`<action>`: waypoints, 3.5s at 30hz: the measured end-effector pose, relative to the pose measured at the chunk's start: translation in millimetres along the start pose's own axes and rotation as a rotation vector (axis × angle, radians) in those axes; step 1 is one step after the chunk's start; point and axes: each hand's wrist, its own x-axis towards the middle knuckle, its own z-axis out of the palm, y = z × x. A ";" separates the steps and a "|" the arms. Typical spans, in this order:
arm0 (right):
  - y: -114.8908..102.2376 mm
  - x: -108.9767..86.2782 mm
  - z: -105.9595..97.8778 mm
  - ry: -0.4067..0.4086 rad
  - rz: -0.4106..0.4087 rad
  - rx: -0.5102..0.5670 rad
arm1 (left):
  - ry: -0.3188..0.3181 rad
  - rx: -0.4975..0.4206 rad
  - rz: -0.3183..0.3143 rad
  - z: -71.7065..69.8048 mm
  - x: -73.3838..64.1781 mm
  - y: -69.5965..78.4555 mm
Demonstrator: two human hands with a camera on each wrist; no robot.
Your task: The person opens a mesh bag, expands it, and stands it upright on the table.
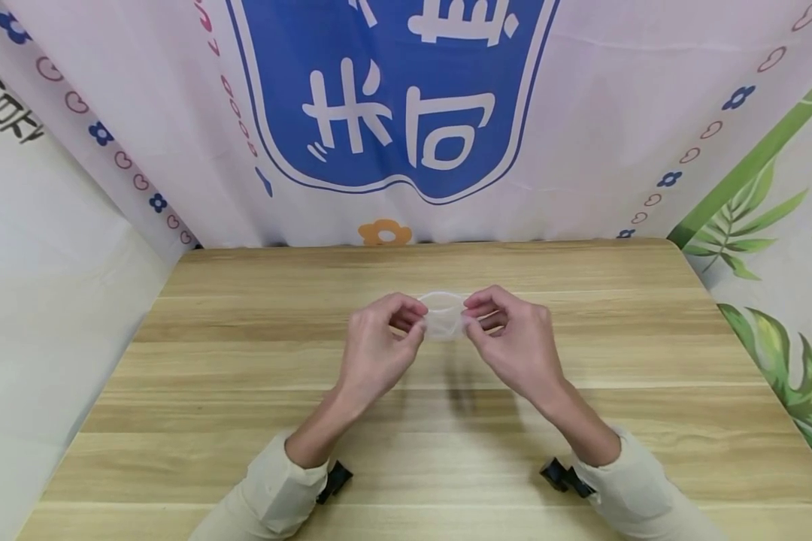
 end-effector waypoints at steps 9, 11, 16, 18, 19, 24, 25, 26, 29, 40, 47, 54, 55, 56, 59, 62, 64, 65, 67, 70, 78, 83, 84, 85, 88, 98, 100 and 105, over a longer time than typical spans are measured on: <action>1.1 -1.8 4.7 0.071 -0.047 -0.004 | 0.060 0.042 0.046 2.9 -1.2 -2.0; 1.7 -1.9 5.1 0.071 -0.060 -0.015 | 0.067 0.054 0.054 3.5 -1.6 -2.5; 2.1 -1.3 5.5 0.076 -0.089 -0.050 | 0.047 0.082 0.052 4.1 -2.2 -1.2; 2.0 -1.3 5.4 0.073 -0.091 -0.057 | 0.018 0.095 0.038 3.6 -2.3 0.1; 2.0 -1.2 5.1 0.070 -0.089 -0.058 | 0.001 0.098 0.031 3.3 -2.4 0.7; 2.0 -1.1 3.8 0.045 -0.051 -0.039 | -0.062 0.106 0.036 2.3 -1.8 0.8; 1.7 -1.3 3.9 0.039 -0.043 -0.033 | -0.069 0.103 0.044 2.5 -1.5 0.5; 1.3 -1.6 4.1 0.030 -0.035 -0.030 | -0.073 0.100 0.054 2.9 -1.3 0.2; -0.8 -2.8 5.2 0.007 -0.025 -0.037 | -0.075 0.084 0.067 4.4 -1.2 -0.4; -5.9 -5.7 6.9 -0.119 -0.053 -0.044 | -0.009 0.045 0.062 4.2 0.5 -3.1; -6.6 -3.9 1.0 -0.106 -0.052 -0.087 | -0.011 0.073 0.109 2.5 1.0 -3.9; -3.6 -0.4 -1.8 -0.102 -0.085 -0.145 | -0.080 0.066 0.159 4.1 0.1 -4.1; -3.4 -0.3 -1.6 -0.101 -0.089 -0.146 | -0.084 0.063 0.157 4.2 0.1 -4.0; -3.3 -0.2 -1.4 -0.094 -0.093 -0.149 | -0.086 0.062 0.151 4.1 0.0 -3.8; -3.0 -0.7 -0.2 -0.055 -0.103 -0.142 | -0.093 0.074 0.126 3.1 -0.4 -2.7; -2.4 -1.8 1.8 -0.007 -0.110 -0.127 | -0.100 0.087 0.103 1.6 -1.0 -1.2; -1.9 -2.4 3.5 0.014 -0.115 -0.112 | -0.101 0.093 0.099 1.3 -1.3 -0.7; -1.7 -2.7 4.4 0.019 -0.117 -0.105 | -0.099 0.097 0.099 1.2 -1.4 -0.4; -1.7 -3.4 5.9 0.022 -0.123 -0.094 | -0.088 0.105 0.101 1.3 -1.7 0.0; -2.0 -4.3 7.4 0.010 -0.123 -0.084 | -0.060 0.113 0.111 1.8 -2.0 -0.1; -4.1 -4.6 8.0 -0.056 -0.099 -0.092 | -0.006 0.082 0.120 3.5 -1.7 0.1; -2.3 -3.4 8.9 0.028 -0.112 -0.072 | -0.024 0.021 0.064 3.3 -2.1 2.1; -1.6 -3.2 9.1 0.057 -0.119 -0.064 | -0.033 0.016 0.047 2.9 -2.3 2.9; -1.1 -3.1 9.4 0.085 -0.124 -0.054 | -0.044 0.012 0.023 2.6 -2.4 3.6; 0.3 -3.2 10.3 0.147 -0.141 -0.023 | -0.080 0.019 -0.050 1.0 -2.6 6.0; 0.5 -3.6 12.7 0.123 -0.165 0.035 | -0.057 -0.043 -0.061 -1.1 -1.8 6.3; -0.2 -4.1 11.7 0.087 -0.159 0.033 | -0.025 -0.036 -0.039 -0.7 -1.1 4.7; -0.5 -3.9 11.0 0.023 -0.144 0.014 | 0.020 -0.003 -0.012 -0.3 -0.4 1.3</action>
